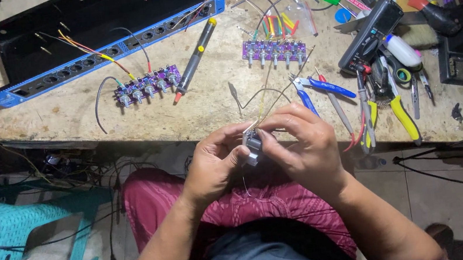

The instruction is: Soldering wires to a circuit board and trimming them with pliers on a workbench

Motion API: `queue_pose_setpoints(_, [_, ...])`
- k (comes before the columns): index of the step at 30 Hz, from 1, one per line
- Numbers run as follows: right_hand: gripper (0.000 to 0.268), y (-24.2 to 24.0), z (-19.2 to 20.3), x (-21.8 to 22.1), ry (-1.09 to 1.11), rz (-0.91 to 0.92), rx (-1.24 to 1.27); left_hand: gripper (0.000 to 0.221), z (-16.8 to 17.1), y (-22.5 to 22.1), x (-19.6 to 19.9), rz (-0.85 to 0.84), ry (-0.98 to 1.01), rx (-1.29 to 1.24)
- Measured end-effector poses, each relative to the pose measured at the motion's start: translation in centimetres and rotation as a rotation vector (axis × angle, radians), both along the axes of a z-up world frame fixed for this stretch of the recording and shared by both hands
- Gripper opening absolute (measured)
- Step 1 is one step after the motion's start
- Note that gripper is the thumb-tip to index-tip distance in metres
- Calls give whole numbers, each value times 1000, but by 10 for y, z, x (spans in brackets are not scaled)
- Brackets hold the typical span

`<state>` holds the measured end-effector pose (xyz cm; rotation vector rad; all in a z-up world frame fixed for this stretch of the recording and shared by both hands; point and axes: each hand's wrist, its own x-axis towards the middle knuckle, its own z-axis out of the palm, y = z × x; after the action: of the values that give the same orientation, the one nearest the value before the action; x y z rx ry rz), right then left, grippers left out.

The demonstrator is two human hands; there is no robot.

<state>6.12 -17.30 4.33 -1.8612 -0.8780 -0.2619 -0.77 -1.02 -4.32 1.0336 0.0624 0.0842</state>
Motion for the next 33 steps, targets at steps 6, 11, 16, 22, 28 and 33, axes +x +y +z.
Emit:
queue_pose_setpoints(6, [3,-1,5,3,83,14,-34,48,-11,4,1,-5,19,-4])
queue_pose_setpoints(11, [5,-2,5,2,126,-14,-53,49,-13,1,-1,-4,40,-10])
queue_pose_setpoints(16, [3,-3,2,2,222,-29,-76,49,-8,-1,-4,-8,41,-3])
queue_pose_setpoints(22, [2,-5,-6,4,305,-35,-45,49,-8,-2,-3,-13,35,1])
queue_pose_setpoints(28, [4,-8,-9,3,334,-53,-53,48,-11,-3,-3,-16,34,-5])
queue_pose_setpoints(33, [4,-11,-9,5,312,-31,-93,47,-2,-8,-2,5,10,17])
